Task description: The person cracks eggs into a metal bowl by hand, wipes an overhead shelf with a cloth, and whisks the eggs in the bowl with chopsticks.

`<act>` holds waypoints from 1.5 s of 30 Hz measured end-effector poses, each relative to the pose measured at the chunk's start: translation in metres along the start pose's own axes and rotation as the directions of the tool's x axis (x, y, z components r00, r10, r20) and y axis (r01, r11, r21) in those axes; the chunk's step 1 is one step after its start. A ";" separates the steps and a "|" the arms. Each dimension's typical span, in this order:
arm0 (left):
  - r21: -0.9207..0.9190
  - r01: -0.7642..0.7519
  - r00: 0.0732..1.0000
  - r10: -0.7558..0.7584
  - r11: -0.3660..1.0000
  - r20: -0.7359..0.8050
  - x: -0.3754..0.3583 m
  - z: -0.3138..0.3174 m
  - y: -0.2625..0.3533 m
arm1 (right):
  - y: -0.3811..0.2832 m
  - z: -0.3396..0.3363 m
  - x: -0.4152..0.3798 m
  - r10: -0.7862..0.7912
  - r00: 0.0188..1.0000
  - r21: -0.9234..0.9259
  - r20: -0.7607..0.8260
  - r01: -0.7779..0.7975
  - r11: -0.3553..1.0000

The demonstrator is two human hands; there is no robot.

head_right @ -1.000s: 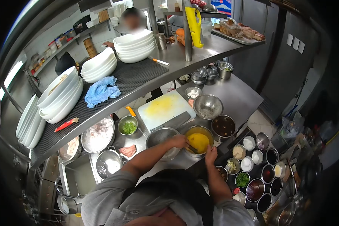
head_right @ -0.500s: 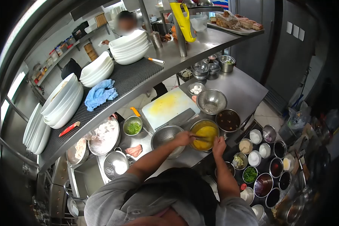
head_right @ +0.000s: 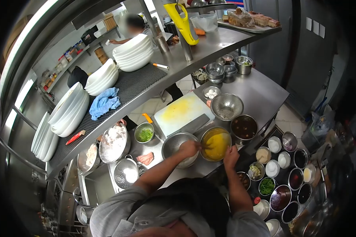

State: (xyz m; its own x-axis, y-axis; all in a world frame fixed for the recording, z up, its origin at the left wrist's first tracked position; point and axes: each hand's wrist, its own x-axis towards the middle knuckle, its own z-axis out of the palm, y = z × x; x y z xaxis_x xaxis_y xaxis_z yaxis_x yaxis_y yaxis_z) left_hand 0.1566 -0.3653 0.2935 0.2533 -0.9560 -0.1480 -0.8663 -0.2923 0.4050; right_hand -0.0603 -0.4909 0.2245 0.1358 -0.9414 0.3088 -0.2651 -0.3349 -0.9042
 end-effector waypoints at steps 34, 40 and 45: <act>-0.194 -0.007 0.990 0.034 0.981 0.135 0.008 -0.005 0.005 | -0.015 -0.008 0.001 -0.054 0.999 -0.016 0.001 0.054 0.998; -0.200 0.045 0.988 -0.014 0.979 0.154 0.004 -0.010 0.010 | -0.015 -0.008 0.000 -0.027 1.000 -0.016 -0.003 0.027 0.999; -0.119 -0.012 0.999 0.018 0.993 0.049 0.013 0.001 -0.010 | -0.018 -0.005 -0.003 -0.040 0.999 0.011 0.005 0.040 0.999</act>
State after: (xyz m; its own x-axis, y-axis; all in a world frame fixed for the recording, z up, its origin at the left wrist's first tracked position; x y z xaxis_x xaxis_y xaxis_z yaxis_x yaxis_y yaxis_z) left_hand 0.1678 -0.3749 0.2863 0.2166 -0.9586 -0.1848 -0.8117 -0.2820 0.5116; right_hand -0.0607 -0.4827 0.2414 0.1514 -0.9268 0.3436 -0.2488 -0.3722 -0.8942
